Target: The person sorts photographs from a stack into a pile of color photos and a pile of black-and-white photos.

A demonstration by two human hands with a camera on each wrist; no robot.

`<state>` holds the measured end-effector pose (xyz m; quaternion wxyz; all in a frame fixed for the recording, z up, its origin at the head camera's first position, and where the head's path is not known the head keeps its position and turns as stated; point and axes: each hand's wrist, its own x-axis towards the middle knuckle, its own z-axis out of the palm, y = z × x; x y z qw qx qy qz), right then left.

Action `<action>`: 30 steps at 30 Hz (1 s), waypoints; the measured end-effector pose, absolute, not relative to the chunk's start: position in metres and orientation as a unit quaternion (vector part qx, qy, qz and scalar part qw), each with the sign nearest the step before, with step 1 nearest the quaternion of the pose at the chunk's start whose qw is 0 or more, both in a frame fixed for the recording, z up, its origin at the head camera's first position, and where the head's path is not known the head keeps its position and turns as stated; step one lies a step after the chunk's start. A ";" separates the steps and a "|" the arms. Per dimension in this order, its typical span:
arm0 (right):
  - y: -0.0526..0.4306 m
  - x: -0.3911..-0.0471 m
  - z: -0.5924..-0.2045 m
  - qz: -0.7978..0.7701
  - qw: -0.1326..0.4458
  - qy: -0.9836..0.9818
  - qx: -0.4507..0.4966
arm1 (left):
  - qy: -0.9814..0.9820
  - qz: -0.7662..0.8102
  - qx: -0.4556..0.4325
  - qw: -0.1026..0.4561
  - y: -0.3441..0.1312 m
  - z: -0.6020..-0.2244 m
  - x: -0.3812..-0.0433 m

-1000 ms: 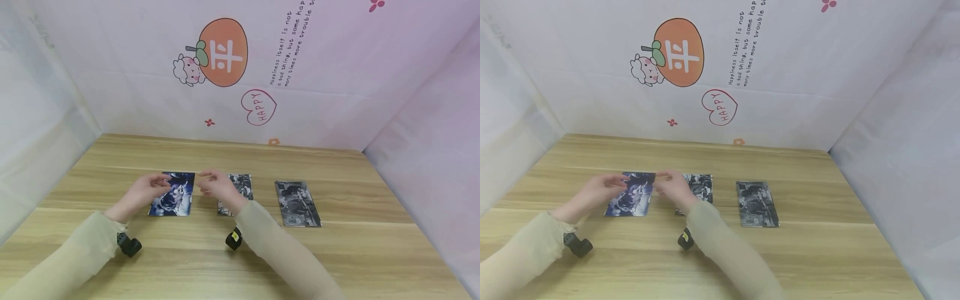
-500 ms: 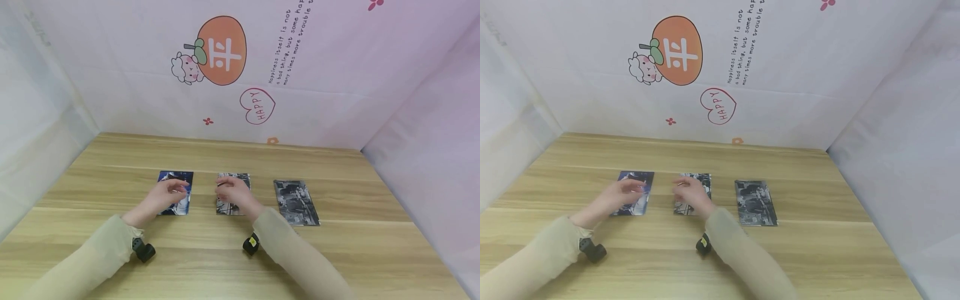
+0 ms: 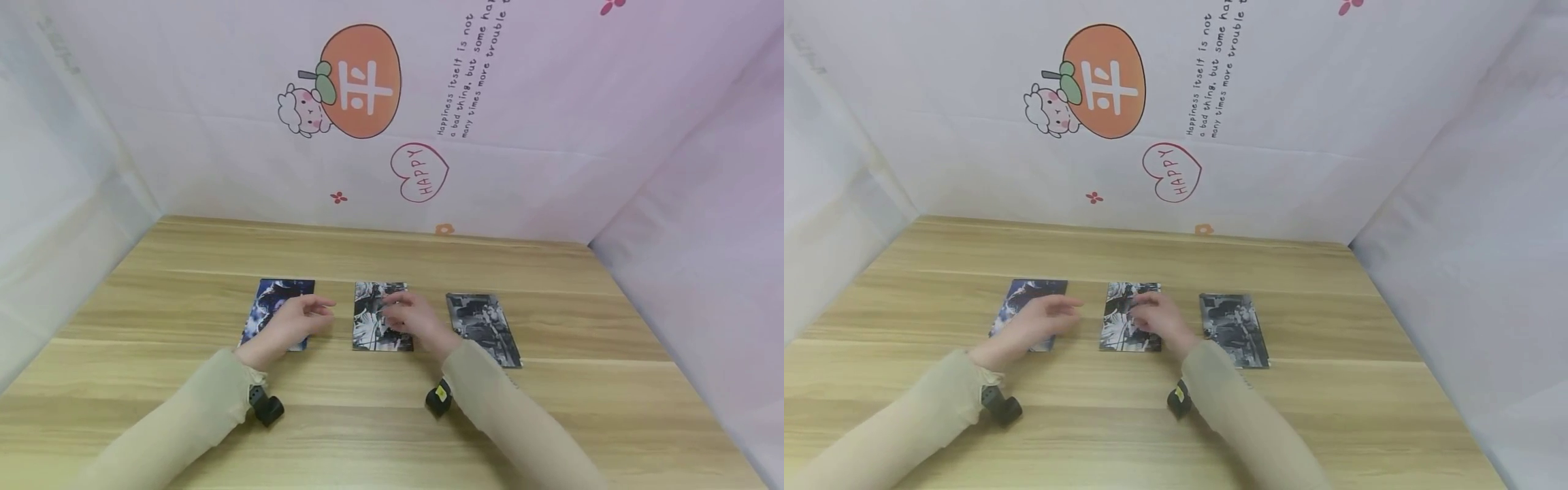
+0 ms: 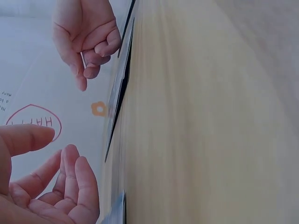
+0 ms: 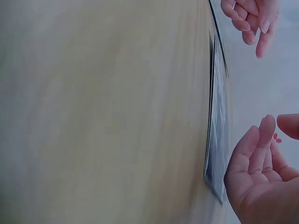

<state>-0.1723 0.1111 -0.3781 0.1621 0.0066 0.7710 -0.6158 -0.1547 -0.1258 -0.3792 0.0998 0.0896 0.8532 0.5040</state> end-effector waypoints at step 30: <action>0.156 -0.179 -0.370 -0.567 0.153 0.809 0.035 | 0.839 0.526 0.066 0.122 -0.082 -0.380 -0.173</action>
